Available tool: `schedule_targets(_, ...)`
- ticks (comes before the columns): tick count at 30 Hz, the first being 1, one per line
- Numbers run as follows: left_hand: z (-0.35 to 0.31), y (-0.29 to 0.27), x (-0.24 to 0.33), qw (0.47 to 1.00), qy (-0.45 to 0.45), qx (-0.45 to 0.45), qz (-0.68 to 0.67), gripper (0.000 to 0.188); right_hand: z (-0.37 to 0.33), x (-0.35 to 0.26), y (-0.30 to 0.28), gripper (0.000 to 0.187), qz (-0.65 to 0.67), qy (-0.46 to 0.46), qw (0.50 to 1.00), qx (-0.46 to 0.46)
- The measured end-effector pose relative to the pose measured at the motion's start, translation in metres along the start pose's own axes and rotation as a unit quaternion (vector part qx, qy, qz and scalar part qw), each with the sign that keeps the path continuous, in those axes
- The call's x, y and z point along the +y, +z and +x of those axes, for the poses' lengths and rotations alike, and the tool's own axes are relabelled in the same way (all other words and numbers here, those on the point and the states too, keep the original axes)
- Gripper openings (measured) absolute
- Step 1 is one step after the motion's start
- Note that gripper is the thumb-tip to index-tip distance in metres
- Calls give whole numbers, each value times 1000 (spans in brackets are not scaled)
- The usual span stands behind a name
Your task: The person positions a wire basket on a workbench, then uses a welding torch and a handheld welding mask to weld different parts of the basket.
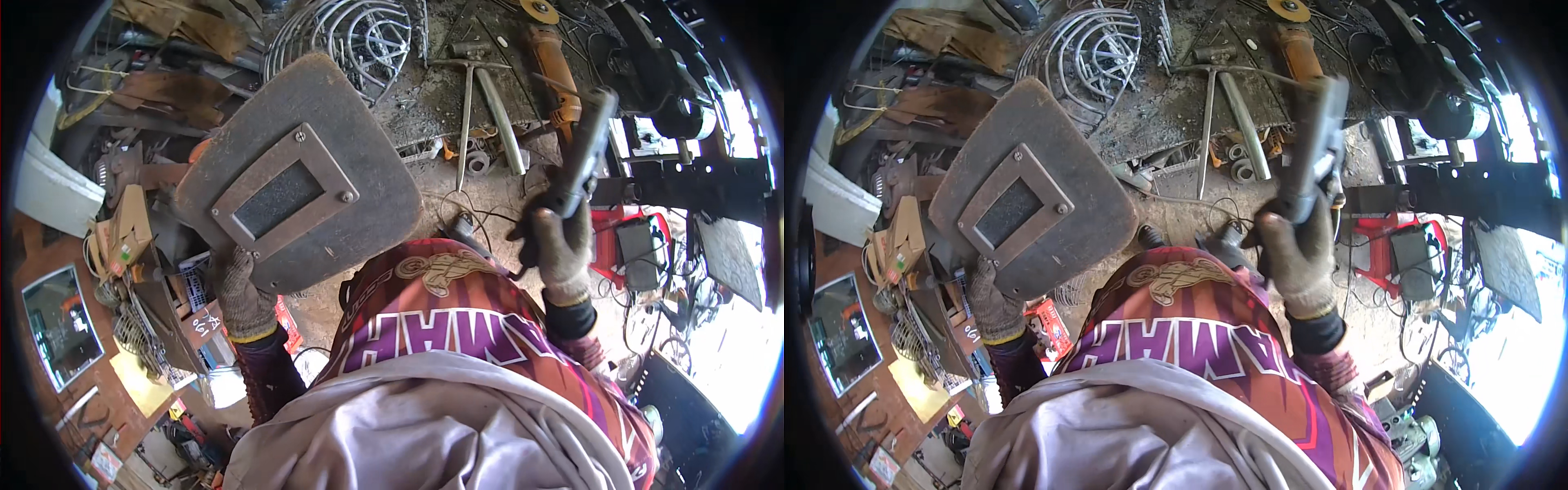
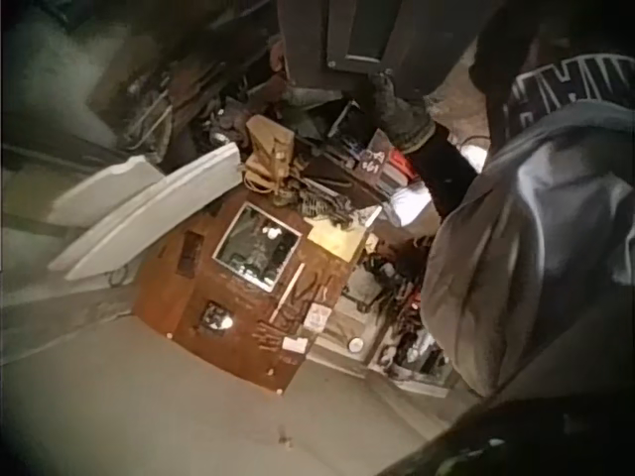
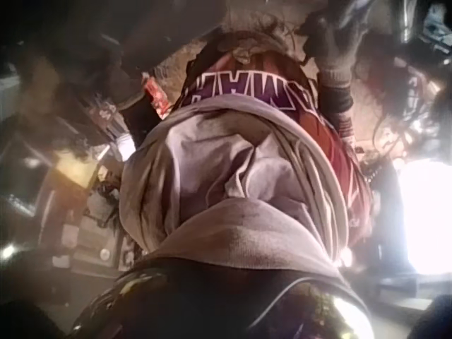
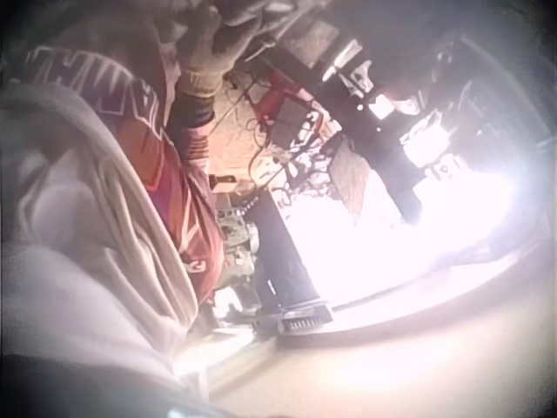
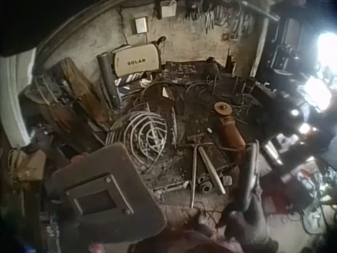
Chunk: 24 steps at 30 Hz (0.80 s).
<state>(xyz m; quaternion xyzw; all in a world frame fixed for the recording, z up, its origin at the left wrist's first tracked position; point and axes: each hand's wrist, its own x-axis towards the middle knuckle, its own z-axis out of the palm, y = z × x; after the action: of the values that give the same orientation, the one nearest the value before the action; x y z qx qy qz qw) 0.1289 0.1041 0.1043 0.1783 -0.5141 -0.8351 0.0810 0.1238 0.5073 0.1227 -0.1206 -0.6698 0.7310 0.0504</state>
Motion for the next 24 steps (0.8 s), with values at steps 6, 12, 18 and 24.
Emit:
schedule_targets(6, 27, -47, 8, 999, -33, 4, -20, 52, 27, 29, 38, 43, -140, -8, 988, -71)
schedule_targets(12, 22, -44, 2, 998, 8, 52, 21, 41, 49, 39, 43, 52, -181, -12, 979, -96)
schedule_targets(18, 13, -41, 1, 987, -110, 98, -71, 47, 64, 53, 37, 62, -171, -58, 971, -157)
schedule_targets(24, 10, -34, 13, 993, 80, -10, 91, 44, 71, 55, 27, 62, -112, 1, 974, -197)
